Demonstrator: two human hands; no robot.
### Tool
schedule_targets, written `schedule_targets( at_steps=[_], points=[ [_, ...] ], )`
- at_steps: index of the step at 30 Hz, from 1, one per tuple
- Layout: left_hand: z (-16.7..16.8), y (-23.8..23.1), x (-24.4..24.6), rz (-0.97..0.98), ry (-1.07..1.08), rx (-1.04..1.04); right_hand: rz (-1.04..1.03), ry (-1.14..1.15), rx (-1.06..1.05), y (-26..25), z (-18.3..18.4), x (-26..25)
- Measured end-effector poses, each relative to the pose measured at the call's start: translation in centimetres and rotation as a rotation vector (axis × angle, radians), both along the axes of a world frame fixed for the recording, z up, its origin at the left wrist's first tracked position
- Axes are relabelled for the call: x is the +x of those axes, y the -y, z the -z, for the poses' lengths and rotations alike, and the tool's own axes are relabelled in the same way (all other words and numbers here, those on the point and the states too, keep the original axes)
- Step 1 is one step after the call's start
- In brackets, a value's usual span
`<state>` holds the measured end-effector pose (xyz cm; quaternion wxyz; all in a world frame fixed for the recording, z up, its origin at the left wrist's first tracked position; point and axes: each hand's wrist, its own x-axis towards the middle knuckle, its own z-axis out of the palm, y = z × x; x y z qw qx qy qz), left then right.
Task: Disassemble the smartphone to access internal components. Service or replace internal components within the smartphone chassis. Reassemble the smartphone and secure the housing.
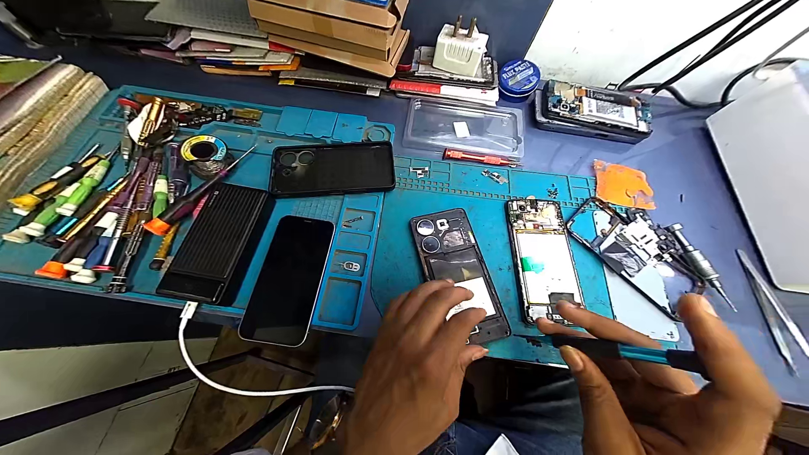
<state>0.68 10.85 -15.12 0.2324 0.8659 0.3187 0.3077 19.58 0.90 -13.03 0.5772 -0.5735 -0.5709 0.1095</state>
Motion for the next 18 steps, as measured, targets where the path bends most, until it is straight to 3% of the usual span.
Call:
schedule_targets(
  at_steps=[9,15,18],
  points=[
    [0.9,0.2,0.2,0.033,-0.125,0.037,0.032,0.091,-0.030,-0.2,1.1,-0.1],
    [0.9,0.1,0.2,0.042,-0.132,0.033,-0.113,0.226,-0.109,-0.5,0.3,0.8],
    [0.9,0.2,0.2,0.042,-0.124,0.040,0.096,0.391,-0.104,-1.3,-0.1,0.5]
  ],
)
